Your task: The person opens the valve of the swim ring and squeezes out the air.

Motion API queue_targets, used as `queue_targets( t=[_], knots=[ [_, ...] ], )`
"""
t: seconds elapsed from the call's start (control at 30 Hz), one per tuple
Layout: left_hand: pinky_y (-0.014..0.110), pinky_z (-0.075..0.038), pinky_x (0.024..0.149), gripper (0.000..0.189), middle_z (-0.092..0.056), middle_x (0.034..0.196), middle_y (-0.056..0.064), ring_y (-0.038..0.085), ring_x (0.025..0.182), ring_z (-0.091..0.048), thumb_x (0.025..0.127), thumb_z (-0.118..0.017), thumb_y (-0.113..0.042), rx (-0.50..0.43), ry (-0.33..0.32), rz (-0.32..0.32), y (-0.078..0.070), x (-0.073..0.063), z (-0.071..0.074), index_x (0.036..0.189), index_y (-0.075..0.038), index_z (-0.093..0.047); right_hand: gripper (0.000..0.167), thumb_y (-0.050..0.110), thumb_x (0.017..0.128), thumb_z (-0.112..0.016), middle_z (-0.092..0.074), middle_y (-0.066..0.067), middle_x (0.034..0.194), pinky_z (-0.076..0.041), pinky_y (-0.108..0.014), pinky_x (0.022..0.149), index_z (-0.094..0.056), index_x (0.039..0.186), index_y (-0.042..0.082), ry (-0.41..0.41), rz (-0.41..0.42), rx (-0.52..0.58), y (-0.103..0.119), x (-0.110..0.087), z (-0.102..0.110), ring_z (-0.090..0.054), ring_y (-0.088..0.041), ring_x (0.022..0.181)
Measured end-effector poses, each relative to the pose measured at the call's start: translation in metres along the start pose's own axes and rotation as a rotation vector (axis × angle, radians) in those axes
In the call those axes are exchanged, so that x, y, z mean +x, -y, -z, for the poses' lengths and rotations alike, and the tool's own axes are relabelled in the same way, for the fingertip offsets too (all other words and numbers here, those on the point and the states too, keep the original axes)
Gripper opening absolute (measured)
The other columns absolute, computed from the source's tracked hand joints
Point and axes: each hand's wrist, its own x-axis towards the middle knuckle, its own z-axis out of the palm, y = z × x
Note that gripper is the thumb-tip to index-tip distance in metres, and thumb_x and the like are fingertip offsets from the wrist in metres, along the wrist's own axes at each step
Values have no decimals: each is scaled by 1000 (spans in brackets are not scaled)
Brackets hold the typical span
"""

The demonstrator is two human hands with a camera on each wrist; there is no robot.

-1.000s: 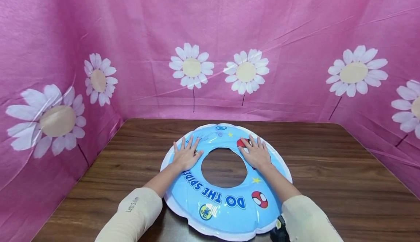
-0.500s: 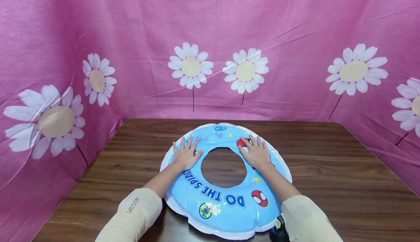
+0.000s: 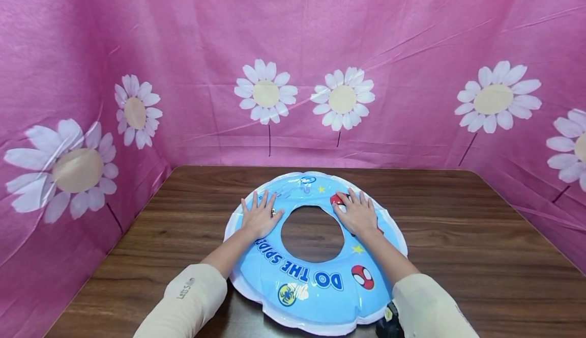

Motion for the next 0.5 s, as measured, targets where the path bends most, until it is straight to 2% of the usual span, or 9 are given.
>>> queue_targets(
  t=[0.07,0.13,0.23,0.27,0.3,0.33,0.4,0.43,0.5],
  knots=[
    [61,6,101,67,-15,151,10,37,136,-1,94,-27,-56,-53,-3,-6,1,1,3,146,-14,-25,57,49,93,-37,-26,-17,146,-5,-57,104,-39,141,18,7,9,17,-2,0,1,-12,-43,133],
    [60,7,101,65,-20,149,12,36,136,-4,95,-31,-54,-166,-21,-15,3,1,7,144,-12,-31,55,46,94,-38,-27,-18,146,-4,-58,104,-41,140,16,9,27,79,-6,1,3,-12,-44,133],
    [57,7,102,56,-37,141,15,36,134,-17,96,-39,-44,-460,-84,-33,10,0,13,137,-5,-43,47,35,96,-44,-35,-23,140,-7,-58,104,-50,133,7,13,70,326,-14,1,11,-15,-46,131],
    [56,5,104,52,-43,136,16,35,133,-22,97,-41,-40,-559,-110,-46,13,0,16,134,-3,-47,44,31,96,-46,-39,-24,136,-11,-57,103,-53,130,4,18,81,416,-17,0,16,-21,-46,130],
    [54,4,105,49,-46,133,17,34,131,-26,97,-44,-36,-638,-138,-72,16,-1,18,131,-2,-50,40,28,95,-48,-49,-26,126,-21,-55,101,-56,126,3,26,92,501,-20,-1,21,-35,-44,123],
    [52,1,106,45,-49,130,18,34,130,-29,97,-46,-33,-691,-165,-105,17,-3,21,129,-2,-52,37,25,95,-50,-52,-25,122,-26,-54,99,-58,123,2,28,112,564,-23,-4,26,-40,-43,119],
    [50,-6,107,40,-53,126,18,35,127,-35,96,-50,-26,-707,-206,-228,18,-7,28,124,1,-55,33,20,94,-53,-57,-23,116,-34,-53,94,-61,119,0,31,171,639,-25,-12,38,-46,-40,114],
    [49,-10,107,38,-53,125,19,35,125,-37,95,-52,-24,-670,-220,-310,15,-11,31,123,1,-56,32,20,93,-55,-59,-21,113,-36,-53,93,-61,119,2,24,210,625,-26,-17,43,-47,-39,113],
    [48,-14,107,39,-50,129,18,34,127,-34,93,-55,-21,-531,-230,-487,6,-23,38,124,1,-55,31,17,90,-59,-60,-18,113,-38,-54,91,-62,118,3,-7,333,566,-25,-31,50,-48,-38,112]
  ],
)
